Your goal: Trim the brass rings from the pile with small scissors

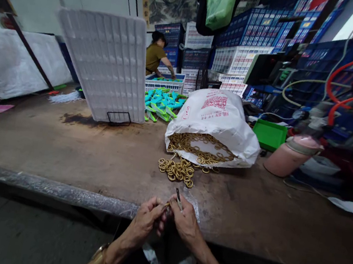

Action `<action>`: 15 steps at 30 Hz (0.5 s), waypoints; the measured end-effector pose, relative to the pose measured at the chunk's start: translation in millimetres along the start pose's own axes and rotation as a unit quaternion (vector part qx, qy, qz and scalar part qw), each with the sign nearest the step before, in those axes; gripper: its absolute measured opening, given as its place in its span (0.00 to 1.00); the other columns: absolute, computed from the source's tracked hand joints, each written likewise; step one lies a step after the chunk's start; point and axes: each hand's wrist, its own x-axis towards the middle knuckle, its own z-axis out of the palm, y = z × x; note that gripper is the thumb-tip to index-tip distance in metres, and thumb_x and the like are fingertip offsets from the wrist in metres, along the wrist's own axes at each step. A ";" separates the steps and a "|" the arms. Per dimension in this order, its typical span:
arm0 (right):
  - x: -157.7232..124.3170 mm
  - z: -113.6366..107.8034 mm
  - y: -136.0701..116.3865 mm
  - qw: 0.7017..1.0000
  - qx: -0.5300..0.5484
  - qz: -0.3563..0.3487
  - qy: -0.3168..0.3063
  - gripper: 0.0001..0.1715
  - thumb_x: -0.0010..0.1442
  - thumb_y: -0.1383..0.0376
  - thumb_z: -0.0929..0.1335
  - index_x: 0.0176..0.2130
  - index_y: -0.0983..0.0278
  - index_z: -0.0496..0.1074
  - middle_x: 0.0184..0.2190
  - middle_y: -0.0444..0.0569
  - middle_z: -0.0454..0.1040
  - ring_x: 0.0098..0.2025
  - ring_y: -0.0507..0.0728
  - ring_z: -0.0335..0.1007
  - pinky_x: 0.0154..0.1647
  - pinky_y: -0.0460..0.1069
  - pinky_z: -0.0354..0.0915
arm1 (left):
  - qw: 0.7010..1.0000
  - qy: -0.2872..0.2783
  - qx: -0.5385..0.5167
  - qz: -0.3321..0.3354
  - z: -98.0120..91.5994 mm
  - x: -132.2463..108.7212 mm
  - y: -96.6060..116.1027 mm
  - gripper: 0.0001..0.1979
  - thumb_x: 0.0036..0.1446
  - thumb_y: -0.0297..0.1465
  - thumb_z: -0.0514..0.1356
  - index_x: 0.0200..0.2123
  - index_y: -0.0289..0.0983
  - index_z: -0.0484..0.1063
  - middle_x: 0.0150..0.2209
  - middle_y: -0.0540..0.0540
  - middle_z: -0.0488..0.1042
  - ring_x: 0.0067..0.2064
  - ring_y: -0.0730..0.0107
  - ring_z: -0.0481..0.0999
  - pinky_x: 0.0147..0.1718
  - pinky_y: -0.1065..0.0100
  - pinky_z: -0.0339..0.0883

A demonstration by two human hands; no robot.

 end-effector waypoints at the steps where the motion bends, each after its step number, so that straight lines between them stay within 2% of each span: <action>1: -1.1 -0.6 1.5 1.000 -0.028 -0.012 0.008 0.14 0.57 0.59 0.56 0.27 0.63 0.63 0.19 0.42 0.64 0.22 0.50 0.59 0.24 0.44 0.55 | 1.000 0.005 -0.003 0.001 0.7 -0.9 1.6 0.15 0.49 0.43 0.56 0.26 0.36 0.60 0.20 0.54 0.64 0.16 0.83 0.60 0.15 0.78 0.56; 5: -7.2 -0.8 10.8 0.989 -0.129 -0.065 -0.021 0.09 0.52 0.70 0.57 0.29 0.62 0.64 0.21 0.42 0.67 0.23 0.50 0.61 0.25 0.43 0.54 | 1.000 0.014 0.006 0.010 4.1 -2.2 9.2 0.14 0.50 0.41 0.56 0.26 0.36 0.59 0.19 0.54 0.63 0.17 0.82 0.60 0.16 0.78 0.56; 8: -10.2 0.2 15.5 0.981 -0.168 -0.081 -0.056 0.16 0.45 0.76 0.57 0.32 0.62 0.64 0.23 0.43 0.69 0.26 0.51 0.64 0.28 0.43 0.55 | 0.999 0.010 0.028 0.023 5.2 -1.0 12.6 0.14 0.51 0.42 0.55 0.26 0.36 0.59 0.17 0.55 0.62 0.17 0.81 0.60 0.16 0.77 0.56; 11: -10.5 0.8 16.2 0.973 -0.209 -0.075 -0.065 0.21 0.41 0.77 0.56 0.34 0.62 0.63 0.24 0.43 0.69 0.27 0.52 0.65 0.28 0.44 0.55 | 0.998 0.017 0.046 0.027 3.8 1.4 11.4 0.15 0.50 0.43 0.55 0.26 0.36 0.59 0.17 0.55 0.62 0.16 0.81 0.60 0.16 0.77 0.56; 15: -9.6 2.2 13.7 0.964 -0.250 -0.065 -0.060 0.21 0.39 0.77 0.56 0.34 0.62 0.63 0.24 0.44 0.70 0.27 0.52 0.66 0.28 0.44 0.54 | 0.998 0.025 0.058 0.029 0.3 5.2 5.2 0.16 0.49 0.44 0.55 0.26 0.37 0.59 0.18 0.55 0.62 0.16 0.81 0.60 0.15 0.77 0.56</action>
